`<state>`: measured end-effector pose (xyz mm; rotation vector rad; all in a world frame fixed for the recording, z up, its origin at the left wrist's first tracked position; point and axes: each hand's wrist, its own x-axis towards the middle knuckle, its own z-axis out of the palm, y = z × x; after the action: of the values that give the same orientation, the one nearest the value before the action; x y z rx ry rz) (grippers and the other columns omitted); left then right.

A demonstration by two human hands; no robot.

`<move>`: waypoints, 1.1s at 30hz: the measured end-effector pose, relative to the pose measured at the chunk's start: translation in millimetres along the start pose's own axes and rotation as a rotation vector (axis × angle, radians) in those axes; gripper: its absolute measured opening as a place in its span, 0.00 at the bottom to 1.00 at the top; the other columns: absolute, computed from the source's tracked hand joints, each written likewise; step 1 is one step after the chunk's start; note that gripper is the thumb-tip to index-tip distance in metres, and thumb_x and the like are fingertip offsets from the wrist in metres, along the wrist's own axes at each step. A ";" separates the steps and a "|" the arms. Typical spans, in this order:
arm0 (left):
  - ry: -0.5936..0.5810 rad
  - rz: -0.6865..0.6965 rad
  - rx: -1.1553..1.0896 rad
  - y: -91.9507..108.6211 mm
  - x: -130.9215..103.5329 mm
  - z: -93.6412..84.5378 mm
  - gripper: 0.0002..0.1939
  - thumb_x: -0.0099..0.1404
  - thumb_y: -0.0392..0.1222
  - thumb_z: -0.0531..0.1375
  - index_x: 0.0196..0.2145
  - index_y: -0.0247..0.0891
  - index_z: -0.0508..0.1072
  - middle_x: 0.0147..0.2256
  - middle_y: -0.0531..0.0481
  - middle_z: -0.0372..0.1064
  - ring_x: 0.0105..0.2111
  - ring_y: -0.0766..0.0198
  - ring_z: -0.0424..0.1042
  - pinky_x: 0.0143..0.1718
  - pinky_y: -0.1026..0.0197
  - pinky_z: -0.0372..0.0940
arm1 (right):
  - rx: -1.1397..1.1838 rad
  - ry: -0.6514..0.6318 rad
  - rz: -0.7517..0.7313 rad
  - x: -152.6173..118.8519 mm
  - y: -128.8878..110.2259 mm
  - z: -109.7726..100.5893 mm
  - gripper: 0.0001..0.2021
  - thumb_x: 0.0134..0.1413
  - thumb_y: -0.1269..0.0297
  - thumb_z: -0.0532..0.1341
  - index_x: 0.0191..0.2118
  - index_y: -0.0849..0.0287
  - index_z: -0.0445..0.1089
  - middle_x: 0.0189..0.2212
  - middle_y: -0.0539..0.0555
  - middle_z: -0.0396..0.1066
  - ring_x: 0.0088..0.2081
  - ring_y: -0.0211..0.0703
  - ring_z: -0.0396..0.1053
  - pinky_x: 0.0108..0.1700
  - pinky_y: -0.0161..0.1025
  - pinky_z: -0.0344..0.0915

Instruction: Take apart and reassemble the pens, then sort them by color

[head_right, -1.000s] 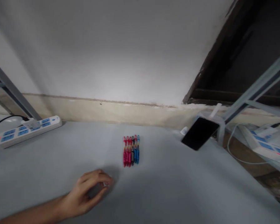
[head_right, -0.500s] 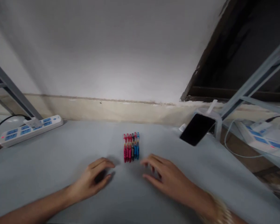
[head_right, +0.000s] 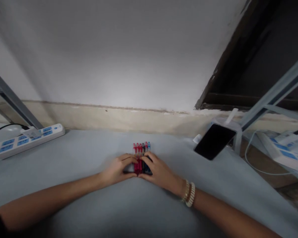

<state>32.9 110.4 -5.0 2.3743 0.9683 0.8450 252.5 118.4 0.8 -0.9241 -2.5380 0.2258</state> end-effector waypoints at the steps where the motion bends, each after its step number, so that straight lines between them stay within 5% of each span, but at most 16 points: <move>1: -0.006 0.006 -0.009 -1.3 3.5 -1.0 0.18 0.59 0.41 0.68 0.46 0.37 0.73 0.49 0.37 0.75 0.51 0.46 0.73 0.53 0.45 0.67 | -0.012 0.003 -0.004 0.2 2.5 -1.4 0.23 0.53 0.61 0.69 0.53 0.62 0.65 0.50 0.62 0.67 0.52 0.51 0.69 0.55 0.47 0.69; 6: -0.004 0.001 -0.057 8.5 -4.2 -16.8 0.21 0.62 0.40 0.66 0.52 0.40 0.70 0.53 0.39 0.71 0.51 0.53 0.72 0.51 0.51 0.69 | -0.120 0.053 -0.015 -5.3 -6.9 -7.6 0.21 0.59 0.66 0.64 0.55 0.67 0.62 0.50 0.65 0.67 0.51 0.51 0.69 0.53 0.48 0.71; 10: 0.088 -0.160 -0.132 29.8 -36.9 -24.5 0.18 0.62 0.31 0.61 0.49 0.41 0.70 0.42 0.45 0.74 0.38 0.59 0.75 0.42 0.56 0.71 | -0.251 0.012 -0.178 -4.4 -26.6 -5.8 0.20 0.59 0.74 0.61 0.57 0.66 0.65 0.52 0.63 0.71 0.50 0.53 0.69 0.51 0.48 0.71; 15: 0.095 -0.318 -0.327 51.2 -67.4 -18.2 0.17 0.61 0.28 0.59 0.47 0.41 0.72 0.36 0.49 0.74 0.37 0.61 0.76 0.41 0.59 0.71 | -0.428 -0.032 -0.314 4.9 -32.9 1.6 0.10 0.61 0.74 0.61 0.48 0.67 0.73 0.43 0.62 0.77 0.42 0.54 0.71 0.40 0.48 0.71; 26: 0.120 -0.438 -0.488 52.2 -67.9 -15.9 0.11 0.61 0.33 0.61 0.43 0.38 0.75 0.33 0.47 0.75 0.36 0.59 0.76 0.40 0.58 0.70 | -0.553 -0.003 -0.382 6.7 -26.7 -1.0 0.07 0.61 0.75 0.59 0.38 0.66 0.76 0.40 0.62 0.78 0.38 0.53 0.72 0.40 0.50 0.70; 33: 0.180 -0.562 -0.756 44.4 -67.3 -22.1 0.11 0.61 0.41 0.66 0.42 0.39 0.75 0.37 0.48 0.77 0.34 0.63 0.75 0.38 0.60 0.68 | -0.421 0.187 -0.496 -9.4 -37.1 -14.7 0.13 0.66 0.76 0.53 0.49 0.68 0.73 0.36 0.60 0.78 0.38 0.48 0.73 0.41 0.47 0.71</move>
<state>0.3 35.3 12.1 1.3220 1.0619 0.9748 244.2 84.1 21.6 -0.3925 -2.5803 -0.5337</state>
